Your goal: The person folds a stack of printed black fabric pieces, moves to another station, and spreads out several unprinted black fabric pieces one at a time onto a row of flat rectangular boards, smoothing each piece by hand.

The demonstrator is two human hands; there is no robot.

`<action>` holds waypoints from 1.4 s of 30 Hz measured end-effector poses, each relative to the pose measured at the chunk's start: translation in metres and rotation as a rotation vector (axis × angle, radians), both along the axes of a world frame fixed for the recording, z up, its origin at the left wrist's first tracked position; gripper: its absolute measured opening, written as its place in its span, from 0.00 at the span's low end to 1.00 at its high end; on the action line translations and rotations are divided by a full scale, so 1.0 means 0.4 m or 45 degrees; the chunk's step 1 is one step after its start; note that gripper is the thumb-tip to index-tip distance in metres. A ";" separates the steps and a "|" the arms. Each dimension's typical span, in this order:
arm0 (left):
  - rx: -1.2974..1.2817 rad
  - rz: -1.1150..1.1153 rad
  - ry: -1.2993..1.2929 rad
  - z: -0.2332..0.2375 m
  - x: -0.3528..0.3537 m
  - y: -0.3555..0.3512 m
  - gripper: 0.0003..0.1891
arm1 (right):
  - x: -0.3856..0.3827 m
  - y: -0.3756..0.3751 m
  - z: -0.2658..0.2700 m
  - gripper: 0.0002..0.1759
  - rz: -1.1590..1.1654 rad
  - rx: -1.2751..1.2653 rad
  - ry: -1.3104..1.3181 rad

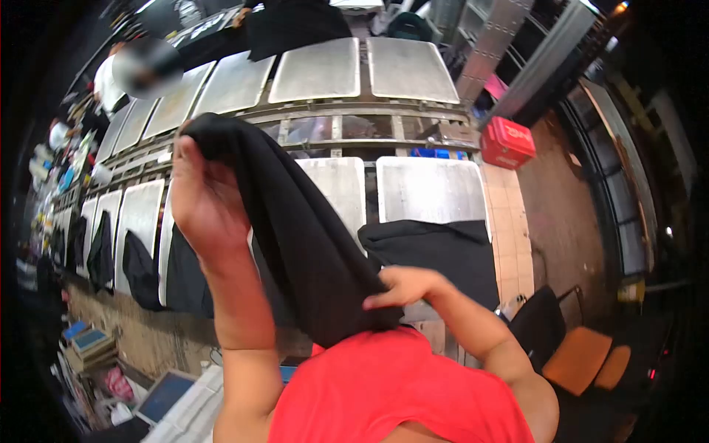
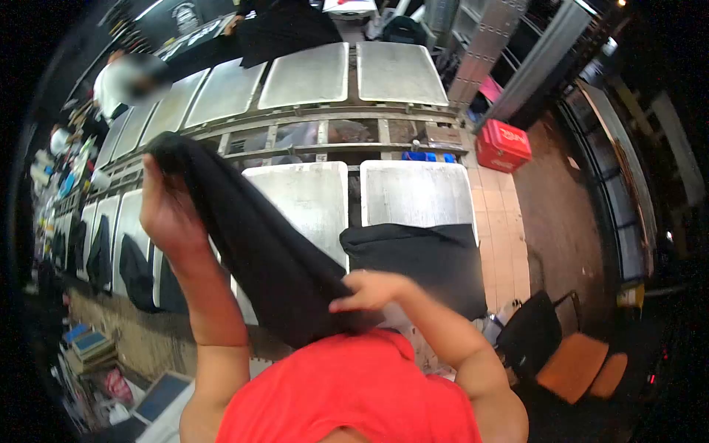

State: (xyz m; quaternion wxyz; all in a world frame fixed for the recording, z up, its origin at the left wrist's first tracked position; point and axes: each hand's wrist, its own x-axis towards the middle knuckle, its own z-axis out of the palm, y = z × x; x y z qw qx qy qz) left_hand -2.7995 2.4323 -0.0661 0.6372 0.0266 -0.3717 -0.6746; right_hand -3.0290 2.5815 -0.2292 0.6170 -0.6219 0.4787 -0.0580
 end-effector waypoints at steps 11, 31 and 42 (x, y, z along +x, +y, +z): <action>0.549 0.794 -1.134 -0.348 0.125 0.325 0.18 | -0.685 -0.804 0.265 0.29 -1.236 -1.444 -0.327; 0.516 0.014 -1.886 -0.908 -0.111 0.574 0.28 | -0.312 0.116 -0.280 0.14 -0.642 -0.512 0.515; -0.167 -0.235 -1.458 -0.724 -0.436 0.446 0.16 | -0.487 0.502 0.359 0.05 -0.914 -0.659 0.373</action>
